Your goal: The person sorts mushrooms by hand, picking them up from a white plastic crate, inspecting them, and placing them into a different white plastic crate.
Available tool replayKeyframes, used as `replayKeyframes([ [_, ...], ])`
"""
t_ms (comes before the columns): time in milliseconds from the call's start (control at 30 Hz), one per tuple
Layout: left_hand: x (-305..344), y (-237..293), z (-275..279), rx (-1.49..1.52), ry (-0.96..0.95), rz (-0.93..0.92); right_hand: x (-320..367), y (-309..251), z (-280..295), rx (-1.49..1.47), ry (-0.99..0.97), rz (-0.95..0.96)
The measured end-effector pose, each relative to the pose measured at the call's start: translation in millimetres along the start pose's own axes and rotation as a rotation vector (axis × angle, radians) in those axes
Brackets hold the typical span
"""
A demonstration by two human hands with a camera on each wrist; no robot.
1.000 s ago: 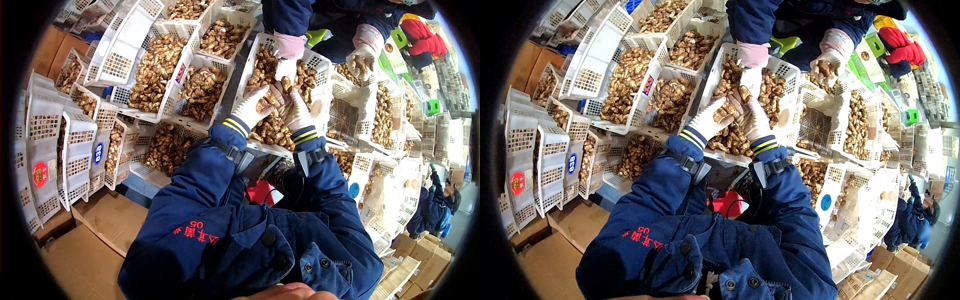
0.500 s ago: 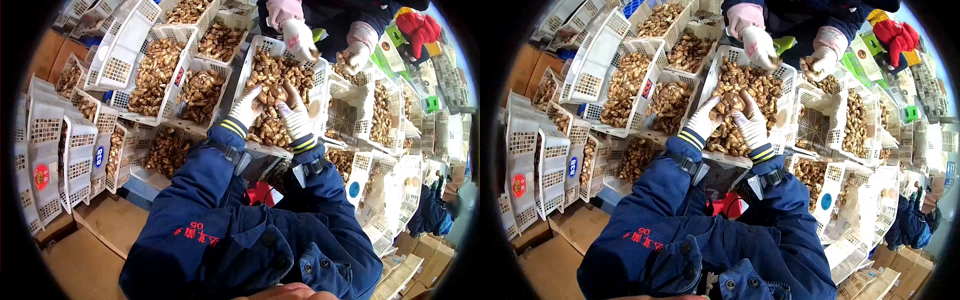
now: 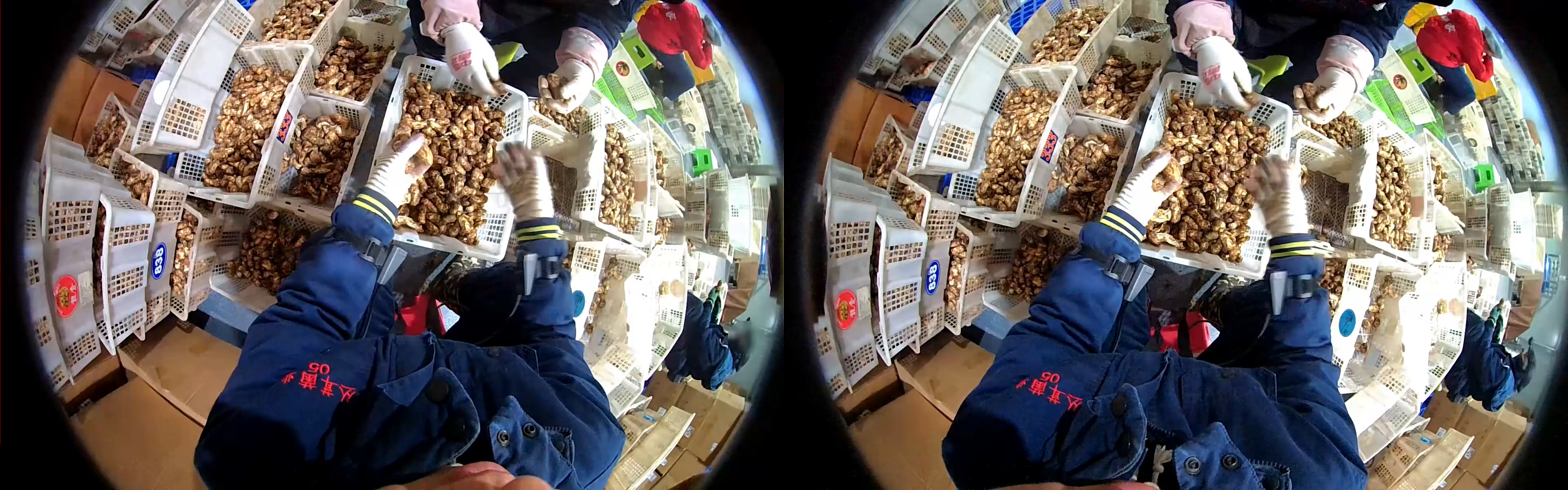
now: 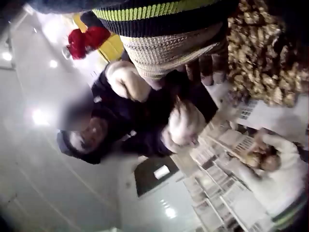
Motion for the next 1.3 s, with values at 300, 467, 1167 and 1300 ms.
replayKeyframes([
  [300,13,-6,-47,-0.338,-0.376,-0.044,8,98,-69,-0.319,-0.321,-0.400],
  [467,1,-18,-38,-0.085,-0.313,-0.004,16,90,-71,-0.434,-0.305,-0.421],
  [1167,5,-8,-11,-0.255,-0.053,0.023,-49,5,41,-0.324,-0.147,-0.065],
  [1300,8,-1,-11,-0.102,0.017,0.130,-105,7,164,-0.486,0.144,-0.085],
])
Point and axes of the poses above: each hand's wrist, its own x-axis away from the middle knuckle, its own z-axis out of the back of the hand, y = z × x, the point moved 6 cm from there along -x, towards the middle knuckle, and after that the axes turned 11 degrees about -z, right-handed, at the moved point
